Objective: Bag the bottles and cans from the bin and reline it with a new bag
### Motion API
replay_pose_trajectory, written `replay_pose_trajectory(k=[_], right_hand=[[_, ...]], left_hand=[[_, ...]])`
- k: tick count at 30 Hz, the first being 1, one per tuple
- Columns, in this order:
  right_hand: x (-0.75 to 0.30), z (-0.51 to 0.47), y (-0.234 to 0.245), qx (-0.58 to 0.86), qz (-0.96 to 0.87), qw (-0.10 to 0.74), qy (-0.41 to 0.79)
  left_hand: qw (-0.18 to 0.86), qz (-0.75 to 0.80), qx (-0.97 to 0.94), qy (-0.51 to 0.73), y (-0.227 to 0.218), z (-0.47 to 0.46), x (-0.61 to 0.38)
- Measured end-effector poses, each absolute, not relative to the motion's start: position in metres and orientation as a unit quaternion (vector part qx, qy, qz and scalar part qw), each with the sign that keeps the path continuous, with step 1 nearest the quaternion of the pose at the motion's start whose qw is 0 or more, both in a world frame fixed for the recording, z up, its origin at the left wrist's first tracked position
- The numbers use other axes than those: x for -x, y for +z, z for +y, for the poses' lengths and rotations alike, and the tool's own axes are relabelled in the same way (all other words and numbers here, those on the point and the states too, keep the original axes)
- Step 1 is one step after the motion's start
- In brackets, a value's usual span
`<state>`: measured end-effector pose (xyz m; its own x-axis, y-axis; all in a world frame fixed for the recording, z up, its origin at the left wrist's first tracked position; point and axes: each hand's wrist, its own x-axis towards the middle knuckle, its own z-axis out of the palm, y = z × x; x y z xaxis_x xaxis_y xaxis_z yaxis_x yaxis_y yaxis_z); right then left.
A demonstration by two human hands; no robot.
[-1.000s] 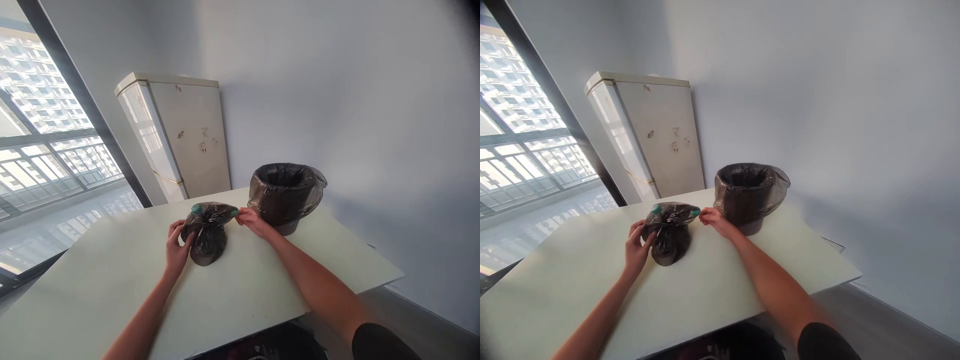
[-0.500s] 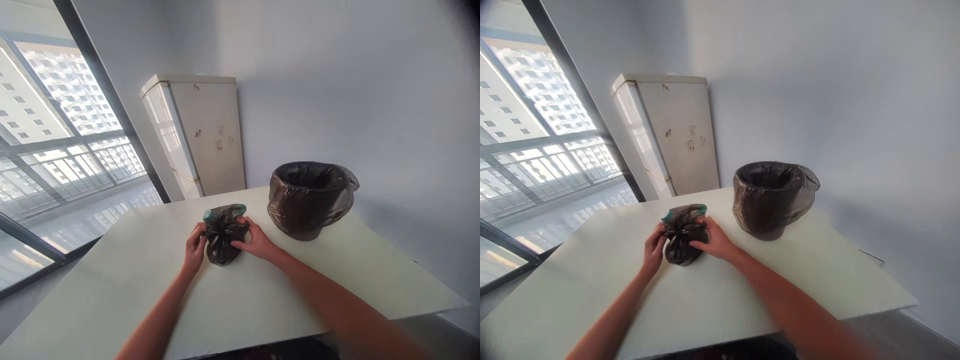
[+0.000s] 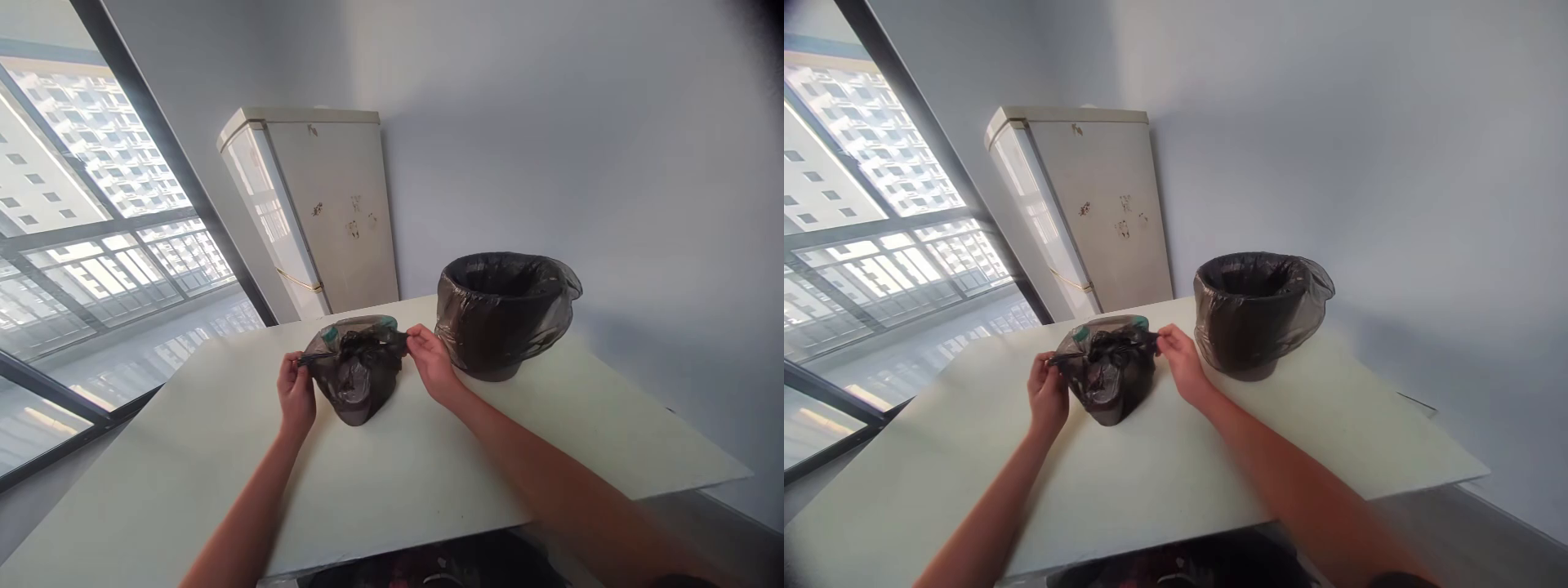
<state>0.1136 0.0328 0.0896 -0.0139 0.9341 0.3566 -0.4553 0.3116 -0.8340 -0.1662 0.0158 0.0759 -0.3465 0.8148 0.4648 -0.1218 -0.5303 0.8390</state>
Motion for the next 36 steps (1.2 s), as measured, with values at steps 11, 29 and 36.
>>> replay_pose_trajectory(k=[11, 29, 36], right_hand=[[-0.129, 0.042, 0.087, 0.365, -0.559, 0.608, 0.428], [-0.122, 0.015, 0.096, 0.215, -0.831, 0.492, 0.147], [-0.111, 0.012, 0.086, 0.212, -0.906, 0.362, 0.046]], left_hand=[[0.282, 0.451, -0.423, 0.733, 0.075, 0.026, 0.185], [0.34, 0.554, -0.517, 0.557, 0.038, 0.041, 0.184], [0.308, 0.522, -0.537, 0.586, 0.049, 0.035, 0.176]])
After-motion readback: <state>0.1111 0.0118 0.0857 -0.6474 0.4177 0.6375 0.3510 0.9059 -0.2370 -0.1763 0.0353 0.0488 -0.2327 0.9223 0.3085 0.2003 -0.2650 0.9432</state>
